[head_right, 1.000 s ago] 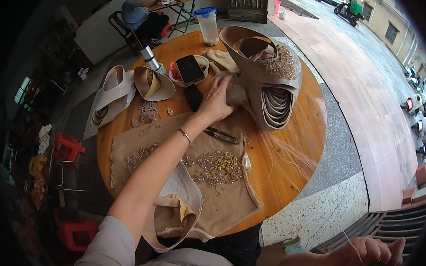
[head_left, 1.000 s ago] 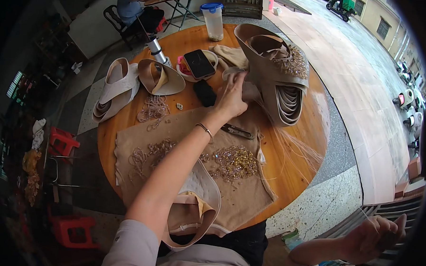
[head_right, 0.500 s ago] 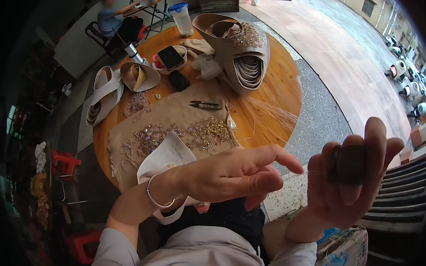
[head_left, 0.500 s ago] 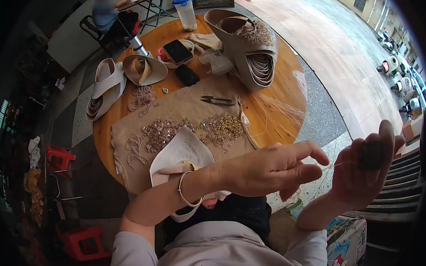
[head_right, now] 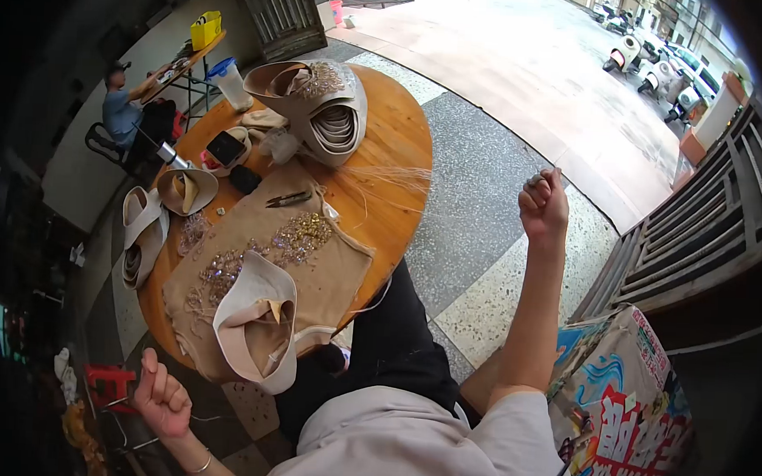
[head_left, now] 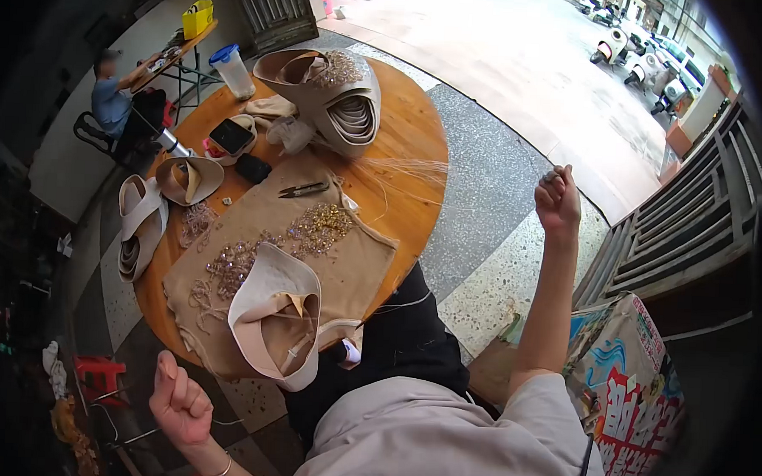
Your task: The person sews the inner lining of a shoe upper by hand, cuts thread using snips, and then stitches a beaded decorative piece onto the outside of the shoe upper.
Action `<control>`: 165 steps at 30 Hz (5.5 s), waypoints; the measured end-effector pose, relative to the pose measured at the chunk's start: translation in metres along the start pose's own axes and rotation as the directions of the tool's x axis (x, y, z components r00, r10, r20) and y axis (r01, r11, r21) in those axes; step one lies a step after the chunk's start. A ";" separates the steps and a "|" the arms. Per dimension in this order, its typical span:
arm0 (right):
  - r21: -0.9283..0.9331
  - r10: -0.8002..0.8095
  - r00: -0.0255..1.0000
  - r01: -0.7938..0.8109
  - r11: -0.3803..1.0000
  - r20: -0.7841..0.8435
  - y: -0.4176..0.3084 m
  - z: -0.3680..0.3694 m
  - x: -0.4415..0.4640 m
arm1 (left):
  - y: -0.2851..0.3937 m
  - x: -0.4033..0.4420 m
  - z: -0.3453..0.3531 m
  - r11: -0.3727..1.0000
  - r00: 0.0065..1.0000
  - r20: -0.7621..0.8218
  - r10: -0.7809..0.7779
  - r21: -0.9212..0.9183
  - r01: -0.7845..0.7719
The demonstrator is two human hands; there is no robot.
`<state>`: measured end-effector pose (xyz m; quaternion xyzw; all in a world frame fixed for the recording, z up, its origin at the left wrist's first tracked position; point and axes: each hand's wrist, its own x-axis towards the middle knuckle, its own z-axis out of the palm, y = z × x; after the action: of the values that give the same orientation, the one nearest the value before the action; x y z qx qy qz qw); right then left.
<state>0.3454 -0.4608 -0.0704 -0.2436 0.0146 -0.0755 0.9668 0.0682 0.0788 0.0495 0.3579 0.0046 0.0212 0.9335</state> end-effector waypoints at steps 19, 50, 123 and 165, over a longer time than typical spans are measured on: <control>-0.637 0.586 0.251 0.298 0.711 0.771 0.182 0.211 -0.231 | -0.063 -0.016 0.096 0.740 0.791 -0.094 0.605 0.434 -0.514; -0.538 0.450 0.604 -0.041 0.842 0.658 0.180 0.192 -0.223 | -0.066 -0.047 0.075 0.679 0.695 0.027 0.718 0.194 -0.708; -0.728 0.727 0.558 -0.288 0.622 0.401 0.251 0.160 -0.218 | -0.102 -0.010 0.023 0.996 0.914 -0.397 0.085 -0.001 -0.093; -0.647 0.668 0.501 -0.248 0.721 0.551 0.239 0.147 -0.239 | -0.121 -0.005 0.006 0.991 0.919 -0.371 -0.134 -0.029 0.132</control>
<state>0.1519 -0.1470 -0.0564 -0.4727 -0.3040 0.3096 0.7670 0.0677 -0.0156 -0.0267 0.3447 0.2058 0.0252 0.9155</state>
